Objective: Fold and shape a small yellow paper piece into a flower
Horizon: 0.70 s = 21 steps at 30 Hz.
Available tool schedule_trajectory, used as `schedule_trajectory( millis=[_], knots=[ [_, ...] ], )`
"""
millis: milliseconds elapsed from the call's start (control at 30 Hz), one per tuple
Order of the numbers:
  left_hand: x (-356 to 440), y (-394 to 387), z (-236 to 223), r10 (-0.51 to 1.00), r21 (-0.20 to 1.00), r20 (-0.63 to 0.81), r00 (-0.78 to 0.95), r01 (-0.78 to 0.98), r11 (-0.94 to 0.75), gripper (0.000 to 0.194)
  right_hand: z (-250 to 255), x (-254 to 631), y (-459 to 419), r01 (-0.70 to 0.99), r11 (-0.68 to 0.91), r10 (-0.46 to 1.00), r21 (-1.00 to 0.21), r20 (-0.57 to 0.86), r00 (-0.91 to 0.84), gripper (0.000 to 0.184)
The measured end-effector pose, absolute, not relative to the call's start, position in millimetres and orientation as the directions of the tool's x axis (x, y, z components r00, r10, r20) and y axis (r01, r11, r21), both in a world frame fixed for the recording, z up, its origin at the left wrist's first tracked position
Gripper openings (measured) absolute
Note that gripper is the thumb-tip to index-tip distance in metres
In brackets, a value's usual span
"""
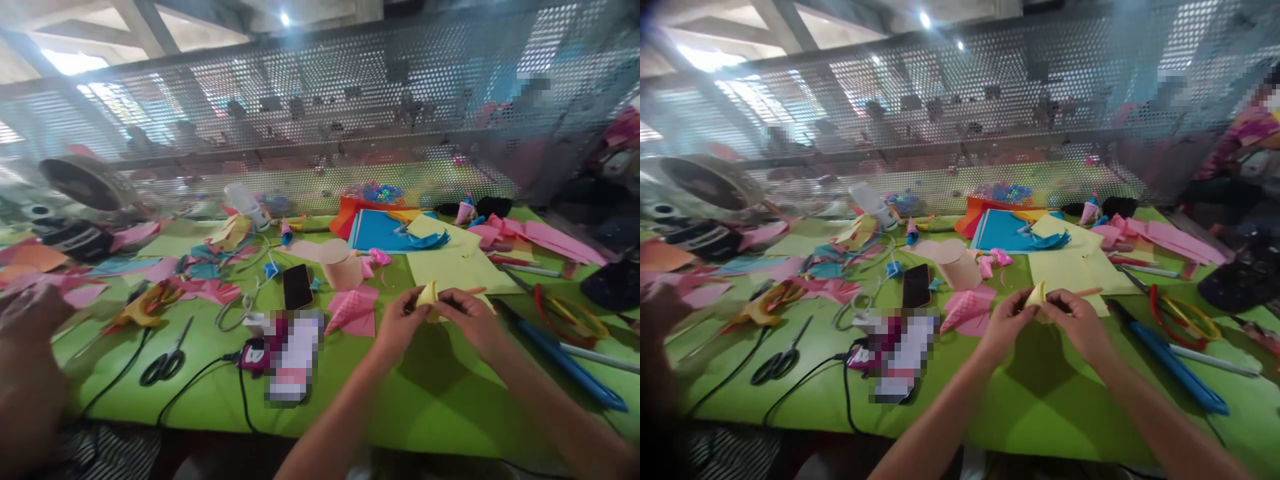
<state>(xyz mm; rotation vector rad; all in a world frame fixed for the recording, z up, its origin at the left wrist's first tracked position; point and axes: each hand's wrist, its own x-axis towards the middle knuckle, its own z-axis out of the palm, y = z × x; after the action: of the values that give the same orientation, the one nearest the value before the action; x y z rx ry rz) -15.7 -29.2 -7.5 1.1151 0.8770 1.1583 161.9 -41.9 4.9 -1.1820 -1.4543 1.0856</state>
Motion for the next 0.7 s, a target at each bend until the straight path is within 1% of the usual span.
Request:
schedule_trajectory(
  millis=[133,233,300,367,433,567,633,700],
  knots=[
    [-19.9,-28.1,-4.9,0.984,0.958,-0.012,0.178,-0.281,0.062,0.045,3.0,156.2,-43.6,0.237,0.182,0.979,-0.954,0.152,-0.139,0.034],
    [-23.7,-25.9,-5.0,0.989,0.967,-0.006,0.146,-0.251,0.043,0.047,1.4,155.5,-45.1,0.291,0.198,0.979,-0.936,0.174,-0.106,0.026],
    [-27.1,-22.5,-6.6,0.996,0.973,-0.003,0.09,-0.231,0.024,0.05,1.9,157.0,-45.4,0.328,0.206,0.978,-0.922,0.185,-0.095,0.021],
    [-30.2,-18.5,-9.4,1.0,0.975,0.004,0.03,-0.22,0.002,0.053,3.4,159.6,-45.4,0.36,0.212,0.977,-0.908,0.195,-0.084,0.019],
    [-31.8,-15.8,-12.8,1.0,0.982,0.013,0.006,-0.187,-0.011,0.054,4.6,162.8,-46.0,0.383,0.215,0.977,-0.899,0.202,-0.075,0.019],
    [-29.8,-15.2,-18.4,0.998,0.999,0.021,0.052,-0.036,-0.019,0.052,1.0,171.6,-46.6,0.44,0.204,0.977,-0.874,0.207,-0.042,0.024],
    [-27.9,-15.3,-19.6,0.996,0.997,-0.001,0.094,0.083,-0.007,0.051,-4.0,177.4,-44.3,0.468,0.202,0.977,-0.86,0.207,-0.041,0.027],
    [-26.8,-16.0,-18.8,0.996,0.971,0.007,0.085,0.238,-0.027,0.05,-9.2,183.1,-40.5,0.495,0.183,0.981,-0.85,0.194,-0.03,0.03]
  ],
)
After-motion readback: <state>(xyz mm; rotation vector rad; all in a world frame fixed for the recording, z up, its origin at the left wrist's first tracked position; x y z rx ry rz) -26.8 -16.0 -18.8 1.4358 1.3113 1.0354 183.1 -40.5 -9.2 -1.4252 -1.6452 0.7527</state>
